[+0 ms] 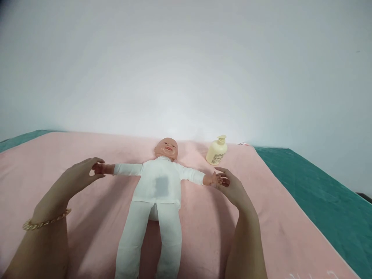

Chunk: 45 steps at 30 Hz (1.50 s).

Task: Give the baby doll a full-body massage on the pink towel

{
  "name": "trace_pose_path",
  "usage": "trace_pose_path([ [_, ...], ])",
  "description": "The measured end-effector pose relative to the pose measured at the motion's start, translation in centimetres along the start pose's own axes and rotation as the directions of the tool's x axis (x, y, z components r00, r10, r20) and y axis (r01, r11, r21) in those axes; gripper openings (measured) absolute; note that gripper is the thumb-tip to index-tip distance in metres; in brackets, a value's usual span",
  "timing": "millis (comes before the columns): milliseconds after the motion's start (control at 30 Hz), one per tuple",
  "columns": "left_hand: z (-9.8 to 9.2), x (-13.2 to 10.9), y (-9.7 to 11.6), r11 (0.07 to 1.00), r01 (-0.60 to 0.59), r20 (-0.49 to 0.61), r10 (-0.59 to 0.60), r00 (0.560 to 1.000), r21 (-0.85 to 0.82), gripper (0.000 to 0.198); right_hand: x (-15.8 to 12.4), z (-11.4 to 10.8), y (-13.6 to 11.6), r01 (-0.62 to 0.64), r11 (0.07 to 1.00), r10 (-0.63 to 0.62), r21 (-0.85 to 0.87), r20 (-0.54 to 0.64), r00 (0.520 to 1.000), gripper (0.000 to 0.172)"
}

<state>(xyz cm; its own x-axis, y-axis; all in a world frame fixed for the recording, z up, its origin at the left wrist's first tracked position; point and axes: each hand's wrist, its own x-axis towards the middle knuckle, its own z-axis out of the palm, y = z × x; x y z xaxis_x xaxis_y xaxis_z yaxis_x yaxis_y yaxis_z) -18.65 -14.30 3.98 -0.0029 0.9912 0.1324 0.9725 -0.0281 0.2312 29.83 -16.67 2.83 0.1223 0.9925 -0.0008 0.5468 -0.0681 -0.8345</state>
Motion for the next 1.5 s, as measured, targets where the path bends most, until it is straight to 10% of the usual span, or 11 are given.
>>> trace_pose_path([
  [200,-1.1,-1.0,3.3,0.929,-0.095,-0.307,-0.021,0.952,-0.359,0.032,0.2,4.0,-1.8,0.413,0.859,-0.331,0.304,-0.286,0.899,0.051],
  [433,3.4,-1.5,10.1,0.708,-0.515,-0.426,0.324,0.845,-0.484,0.032,-1.0,9.7,-4.0,0.627,0.716,-0.646,0.307,-0.047,0.762,0.031],
  [600,5.8,-1.3,12.1,0.517,-0.771,-0.302,0.718,0.627,-0.372,0.025,-1.2,11.2,-4.1,0.740,0.622,-0.774,0.255,0.059,0.630,0.033],
  [800,4.9,-1.7,11.0,0.545,-0.712,-0.107,0.756,0.646,-0.444,0.065,-1.2,11.7,-3.6,0.806,0.579,-0.815,0.124,0.107,0.569,0.030],
  [1033,6.0,-1.8,11.2,0.508,-0.791,-0.153,0.801,0.580,-0.340,0.078,-1.2,12.3,-3.5,0.838,0.539,-0.840,0.085,0.130,0.527,0.032],
  [1233,6.2,-1.6,11.4,0.527,-0.747,-0.123,0.778,0.616,-0.406,0.073,-1.2,12.2,-3.5,0.851,0.517,-0.855,0.091,0.091,0.510,0.035],
  [1500,3.8,-1.1,9.4,0.500,-0.348,-0.164,0.375,0.912,-0.793,0.049,0.3,5.9,-1.8,0.689,0.725,-0.673,0.023,-0.187,0.715,0.037],
])
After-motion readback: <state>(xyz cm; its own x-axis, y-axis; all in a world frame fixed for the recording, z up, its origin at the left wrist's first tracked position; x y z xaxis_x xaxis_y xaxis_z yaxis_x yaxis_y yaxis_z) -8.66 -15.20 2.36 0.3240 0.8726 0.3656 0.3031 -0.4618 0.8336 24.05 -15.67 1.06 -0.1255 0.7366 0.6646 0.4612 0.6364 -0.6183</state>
